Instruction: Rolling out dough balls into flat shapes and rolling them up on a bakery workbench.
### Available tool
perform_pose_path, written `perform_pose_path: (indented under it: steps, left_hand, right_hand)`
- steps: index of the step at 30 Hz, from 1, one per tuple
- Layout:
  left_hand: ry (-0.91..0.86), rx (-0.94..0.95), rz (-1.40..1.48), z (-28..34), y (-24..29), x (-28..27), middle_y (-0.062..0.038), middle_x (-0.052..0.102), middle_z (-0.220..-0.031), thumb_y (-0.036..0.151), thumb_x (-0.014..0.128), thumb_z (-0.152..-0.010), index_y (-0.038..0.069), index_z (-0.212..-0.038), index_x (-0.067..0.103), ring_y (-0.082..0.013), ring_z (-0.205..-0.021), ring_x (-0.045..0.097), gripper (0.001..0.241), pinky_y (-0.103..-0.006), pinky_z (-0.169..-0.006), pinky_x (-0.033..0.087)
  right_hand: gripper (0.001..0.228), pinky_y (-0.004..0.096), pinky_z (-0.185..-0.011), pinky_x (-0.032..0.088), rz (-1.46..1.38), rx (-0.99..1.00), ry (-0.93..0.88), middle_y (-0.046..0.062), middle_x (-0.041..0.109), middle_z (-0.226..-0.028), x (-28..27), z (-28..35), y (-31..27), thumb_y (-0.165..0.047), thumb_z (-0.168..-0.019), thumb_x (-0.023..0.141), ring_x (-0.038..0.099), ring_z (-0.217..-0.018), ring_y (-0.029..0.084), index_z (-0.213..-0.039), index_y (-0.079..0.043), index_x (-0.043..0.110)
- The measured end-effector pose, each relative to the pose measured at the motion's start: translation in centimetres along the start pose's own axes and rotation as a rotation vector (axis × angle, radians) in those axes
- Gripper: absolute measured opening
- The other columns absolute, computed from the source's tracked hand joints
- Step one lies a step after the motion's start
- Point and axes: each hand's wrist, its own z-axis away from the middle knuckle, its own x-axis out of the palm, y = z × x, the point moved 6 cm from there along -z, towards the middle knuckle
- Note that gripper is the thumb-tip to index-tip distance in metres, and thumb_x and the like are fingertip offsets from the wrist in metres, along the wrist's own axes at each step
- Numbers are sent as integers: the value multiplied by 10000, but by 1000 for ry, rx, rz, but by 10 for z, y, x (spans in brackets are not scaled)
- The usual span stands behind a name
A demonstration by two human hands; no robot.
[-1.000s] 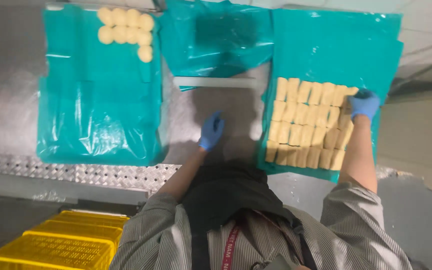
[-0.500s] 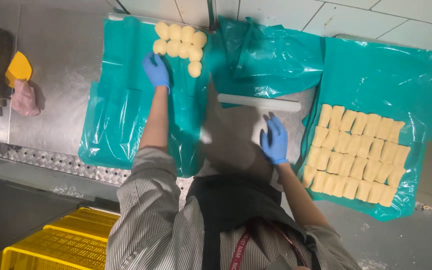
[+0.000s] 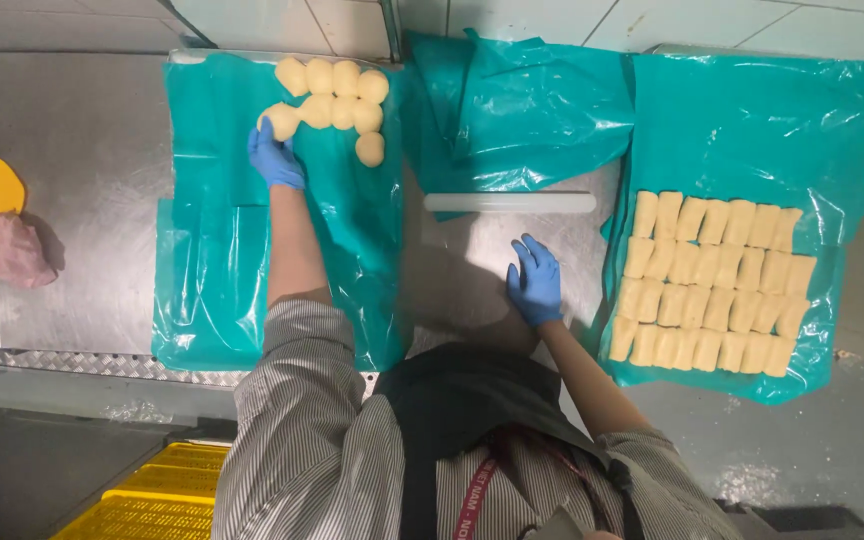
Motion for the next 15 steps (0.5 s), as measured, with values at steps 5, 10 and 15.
perform_pose_path:
  steps: [5,10,15]
  left_hand:
    - [222,39,202,45,21,-9,-265,633,-1262,77,739,-846,33,-1404,356,-347,-1111,664,678,-477,-947,579]
    - [-102,257,-426,32,13,12,-208,483,-1460,28,845,-934,-55,-1501,331,-281,-1339,522,770,-417,-1123,467]
    - [120,348,-642,34,27,2,-212,595,-1377,6,694,-825,-50,-1422,516,-304,-1214,612,625,-408,-1075,501]
  right_hand:
    - [466,488,-1084,419,-55,15,-9,170,574,-1429,-3,2,1,-125,-898,695,539,-1281,397,-1356,-103,611]
    - [417,486,-1072,443,-88,-26,8,165,583,-1413,-2,5,3,-121,-895,689,554,-1255,393,-1308,-106,630]
    - [380,464,-1056,462,-110,-5,33,154,602,-1389,-4,10,3,-74,-881,686,567,-1222,386,-1260,-99,668]
